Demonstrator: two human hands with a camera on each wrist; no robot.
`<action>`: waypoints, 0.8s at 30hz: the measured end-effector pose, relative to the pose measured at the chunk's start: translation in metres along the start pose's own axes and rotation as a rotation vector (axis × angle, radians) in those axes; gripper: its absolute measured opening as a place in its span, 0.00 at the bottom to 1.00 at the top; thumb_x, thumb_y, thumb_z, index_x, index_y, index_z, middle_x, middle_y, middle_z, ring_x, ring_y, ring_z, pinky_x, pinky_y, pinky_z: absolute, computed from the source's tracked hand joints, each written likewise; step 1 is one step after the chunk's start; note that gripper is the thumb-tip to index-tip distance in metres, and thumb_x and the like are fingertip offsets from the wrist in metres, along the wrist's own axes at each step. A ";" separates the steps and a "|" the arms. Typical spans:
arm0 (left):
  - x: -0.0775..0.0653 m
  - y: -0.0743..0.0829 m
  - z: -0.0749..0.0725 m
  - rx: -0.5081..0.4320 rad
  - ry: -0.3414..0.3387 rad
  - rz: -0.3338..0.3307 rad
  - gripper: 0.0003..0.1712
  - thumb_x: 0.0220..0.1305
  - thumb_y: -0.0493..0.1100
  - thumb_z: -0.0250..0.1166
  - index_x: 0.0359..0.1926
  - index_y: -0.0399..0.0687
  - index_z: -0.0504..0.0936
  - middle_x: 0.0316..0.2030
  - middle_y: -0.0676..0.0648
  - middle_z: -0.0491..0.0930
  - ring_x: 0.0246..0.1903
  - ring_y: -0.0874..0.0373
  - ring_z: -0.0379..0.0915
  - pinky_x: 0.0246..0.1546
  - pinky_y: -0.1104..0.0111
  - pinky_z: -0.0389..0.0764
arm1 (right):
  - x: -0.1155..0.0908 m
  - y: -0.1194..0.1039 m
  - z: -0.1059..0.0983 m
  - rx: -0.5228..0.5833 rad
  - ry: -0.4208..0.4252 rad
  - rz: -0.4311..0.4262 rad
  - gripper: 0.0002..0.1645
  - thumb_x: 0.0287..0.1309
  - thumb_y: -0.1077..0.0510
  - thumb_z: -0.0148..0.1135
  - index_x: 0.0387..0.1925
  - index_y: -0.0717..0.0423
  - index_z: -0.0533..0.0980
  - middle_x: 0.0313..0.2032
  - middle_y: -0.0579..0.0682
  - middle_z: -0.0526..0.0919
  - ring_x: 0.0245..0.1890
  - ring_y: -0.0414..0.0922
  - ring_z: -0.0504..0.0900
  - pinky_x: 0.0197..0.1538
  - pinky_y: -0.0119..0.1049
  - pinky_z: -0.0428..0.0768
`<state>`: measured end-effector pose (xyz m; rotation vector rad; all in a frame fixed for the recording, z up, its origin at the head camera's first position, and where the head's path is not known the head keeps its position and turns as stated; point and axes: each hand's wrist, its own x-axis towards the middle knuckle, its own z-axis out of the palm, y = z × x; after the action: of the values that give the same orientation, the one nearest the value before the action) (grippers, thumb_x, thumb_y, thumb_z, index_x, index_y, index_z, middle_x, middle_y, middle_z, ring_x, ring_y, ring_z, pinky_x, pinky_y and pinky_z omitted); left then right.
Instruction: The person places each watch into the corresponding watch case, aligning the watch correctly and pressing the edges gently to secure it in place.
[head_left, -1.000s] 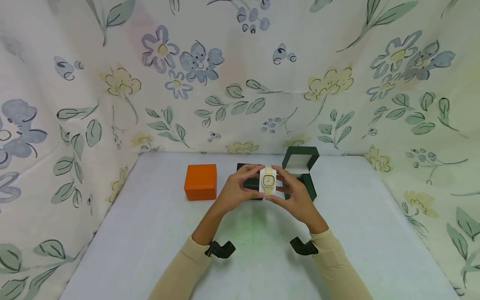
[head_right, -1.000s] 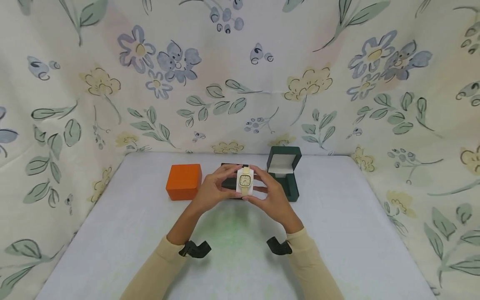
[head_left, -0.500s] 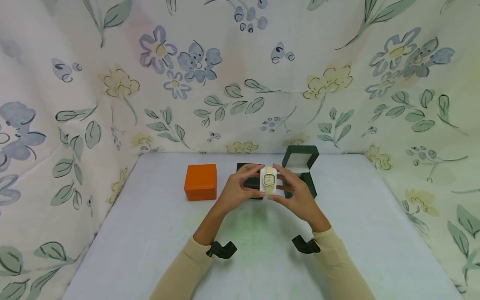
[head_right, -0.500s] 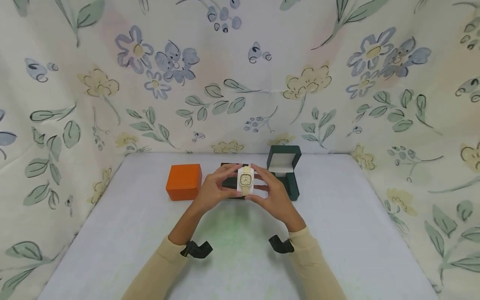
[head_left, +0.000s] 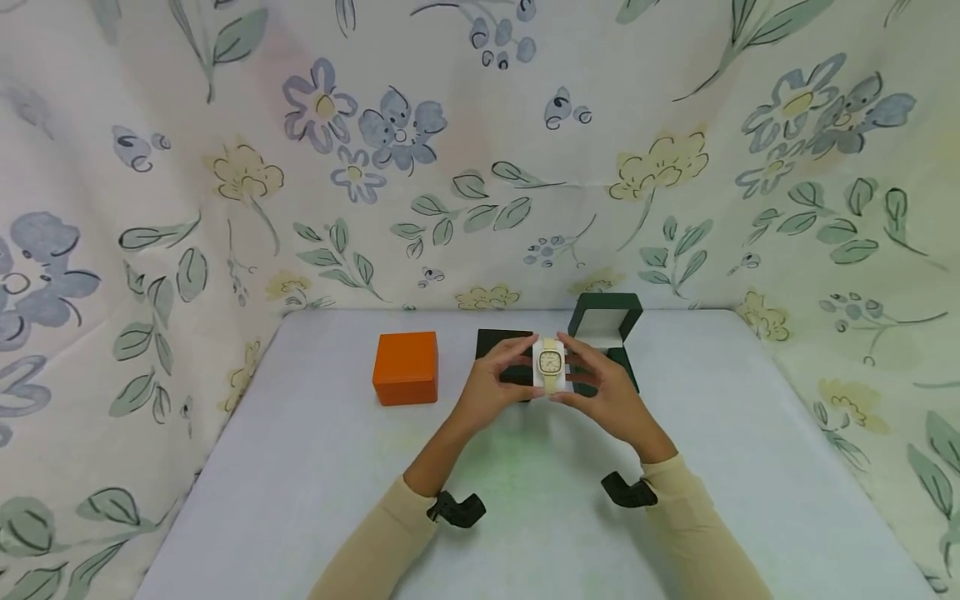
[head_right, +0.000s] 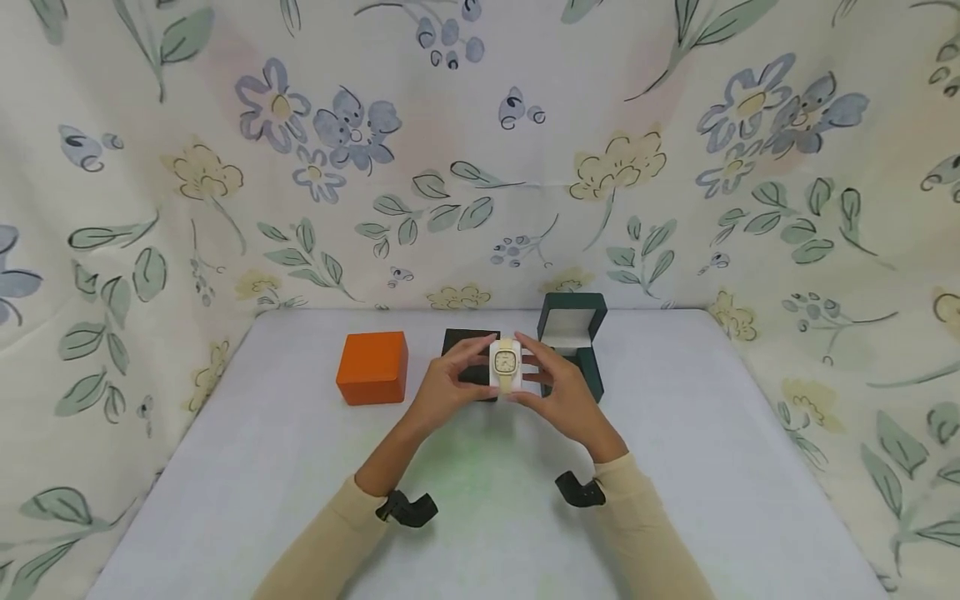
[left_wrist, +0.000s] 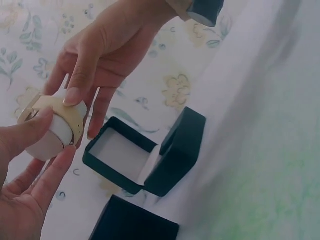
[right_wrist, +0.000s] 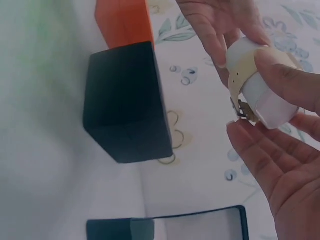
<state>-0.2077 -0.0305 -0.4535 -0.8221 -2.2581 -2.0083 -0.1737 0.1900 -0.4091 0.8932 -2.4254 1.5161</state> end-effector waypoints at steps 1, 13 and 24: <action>0.001 -0.001 0.002 0.007 0.000 -0.001 0.43 0.57 0.34 0.76 0.73 0.54 0.71 0.67 0.52 0.70 0.59 0.47 0.75 0.46 0.65 0.87 | -0.001 0.001 -0.001 0.000 -0.003 0.005 0.53 0.49 0.74 0.74 0.75 0.64 0.60 0.68 0.65 0.69 0.60 0.63 0.76 0.55 0.58 0.82; 0.012 -0.006 0.023 0.045 -0.006 -0.011 0.45 0.56 0.34 0.77 0.73 0.49 0.70 0.67 0.46 0.70 0.56 0.47 0.78 0.52 0.46 0.83 | -0.010 0.040 -0.014 0.004 -0.005 0.082 0.54 0.50 0.73 0.74 0.77 0.59 0.59 0.69 0.63 0.70 0.60 0.62 0.78 0.55 0.59 0.80; 0.023 -0.011 0.040 0.051 -0.037 -0.022 0.46 0.57 0.32 0.76 0.75 0.49 0.67 0.69 0.47 0.68 0.56 0.53 0.79 0.46 0.63 0.87 | -0.015 0.066 -0.032 0.037 -0.016 0.106 0.52 0.52 0.66 0.77 0.76 0.50 0.62 0.69 0.55 0.70 0.62 0.55 0.78 0.56 0.34 0.83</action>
<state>-0.2182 0.0145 -0.4629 -0.8406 -2.3377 -1.9522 -0.2037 0.2445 -0.4515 0.7988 -2.5005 1.6007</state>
